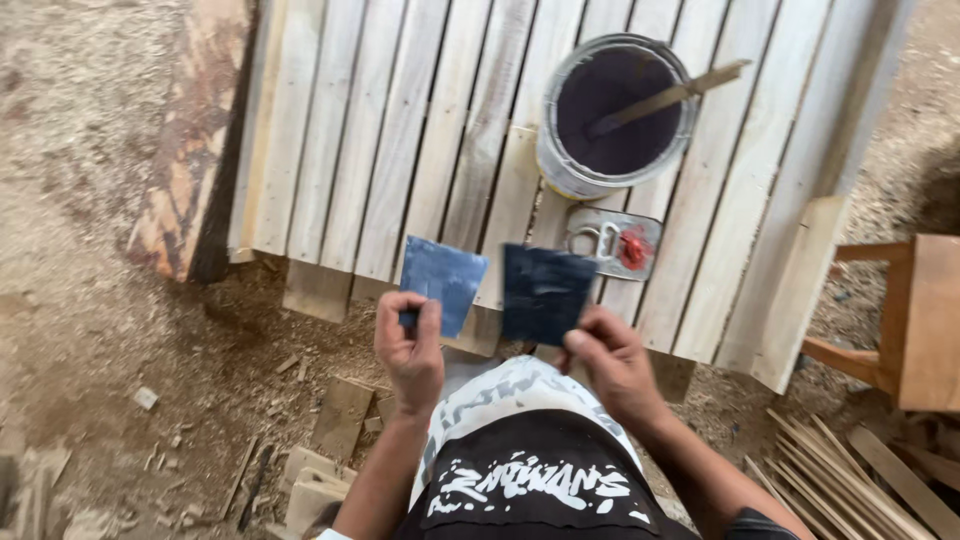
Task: The person prepares two sanding pads, then uses a stick to scoop wood filler from a can and spread it onto the pads. The person is in a woodworking area with wood scraps and tools visible.
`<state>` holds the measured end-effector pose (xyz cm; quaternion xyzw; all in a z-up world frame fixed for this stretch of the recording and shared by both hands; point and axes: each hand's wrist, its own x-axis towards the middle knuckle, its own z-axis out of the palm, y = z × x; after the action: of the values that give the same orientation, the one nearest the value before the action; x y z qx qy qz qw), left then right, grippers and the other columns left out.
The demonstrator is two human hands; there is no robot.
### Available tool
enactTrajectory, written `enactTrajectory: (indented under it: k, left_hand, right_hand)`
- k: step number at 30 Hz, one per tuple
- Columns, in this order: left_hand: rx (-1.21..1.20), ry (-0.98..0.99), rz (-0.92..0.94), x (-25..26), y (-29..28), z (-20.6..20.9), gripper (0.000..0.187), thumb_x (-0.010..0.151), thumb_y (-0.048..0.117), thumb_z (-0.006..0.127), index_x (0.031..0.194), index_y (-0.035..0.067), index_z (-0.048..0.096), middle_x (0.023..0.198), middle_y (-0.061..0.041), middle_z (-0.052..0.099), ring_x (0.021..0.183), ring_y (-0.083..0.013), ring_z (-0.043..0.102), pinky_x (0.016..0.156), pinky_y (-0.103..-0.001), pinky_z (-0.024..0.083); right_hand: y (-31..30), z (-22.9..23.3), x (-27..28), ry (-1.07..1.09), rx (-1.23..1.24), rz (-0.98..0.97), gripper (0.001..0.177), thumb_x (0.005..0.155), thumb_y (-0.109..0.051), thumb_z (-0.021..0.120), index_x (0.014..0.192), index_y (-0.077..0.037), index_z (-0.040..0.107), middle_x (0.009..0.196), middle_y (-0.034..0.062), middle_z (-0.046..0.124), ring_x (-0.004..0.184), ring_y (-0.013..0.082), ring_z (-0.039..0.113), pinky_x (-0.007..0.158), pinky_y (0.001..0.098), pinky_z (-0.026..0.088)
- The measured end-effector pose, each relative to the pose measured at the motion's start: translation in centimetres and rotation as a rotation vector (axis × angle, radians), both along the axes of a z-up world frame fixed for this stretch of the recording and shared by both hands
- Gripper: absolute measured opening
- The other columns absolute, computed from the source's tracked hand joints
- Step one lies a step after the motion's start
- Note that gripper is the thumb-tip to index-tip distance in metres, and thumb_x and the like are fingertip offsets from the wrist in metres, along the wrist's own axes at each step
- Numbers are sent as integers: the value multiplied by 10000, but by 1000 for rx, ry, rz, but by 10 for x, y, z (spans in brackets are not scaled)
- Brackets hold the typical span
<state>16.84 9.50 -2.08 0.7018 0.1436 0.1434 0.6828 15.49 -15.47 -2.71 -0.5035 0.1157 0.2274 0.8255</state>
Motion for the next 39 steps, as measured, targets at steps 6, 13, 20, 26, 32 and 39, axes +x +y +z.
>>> enactTrajectory:
  k: [6,13,20,26,32,39]
  left_hand:
    - [347,17,-200,36,43,15,141,1027,7,557,1118,27,661,1029,-51,585,906,-148,546,803,-288,468]
    - [169,78,-506,60,47,28,194,981,85,592,1136,-9,661,1076,-71,602,969,-174,606,847,-292,496]
    - [0,255,-567,75,44,21,107,952,95,707,952,-9,682,1012,-47,597,771,-126,549,653,-249,448]
    - [34,126,-643,81,36,11,128,934,56,679,1042,-11,691,1112,-61,624,936,-121,610,804,-232,501]
    - [-136,206,-530,77,26,0,229,982,3,564,1168,9,695,1187,-57,581,1009,-113,600,882,-239,515]
    - [-43,176,-451,80,36,-10,218,1021,-57,586,1193,20,694,1121,-37,608,954,-107,580,829,-219,486]
  right_hand:
    - [1,8,23,35,125,-248,22,1007,-50,561,994,-57,578,876,98,669,785,177,666,690,328,573]
    - [63,21,37,-46,-148,-9,88,1036,-108,574,1020,-23,589,835,70,673,764,157,667,723,313,593]
    - [72,30,55,63,-306,47,127,1049,-132,565,1001,-15,568,753,43,631,656,116,613,606,257,521]
    - [64,34,67,40,-387,-1,130,1041,-136,577,995,-14,577,744,37,634,654,110,607,593,245,514]
    - [52,36,64,-263,-396,-163,49,1075,-36,528,1053,-26,570,939,89,660,828,145,655,750,286,589]
    - [-74,67,40,-757,-1360,-758,118,966,6,665,1031,-35,575,956,92,554,758,92,526,564,195,470]
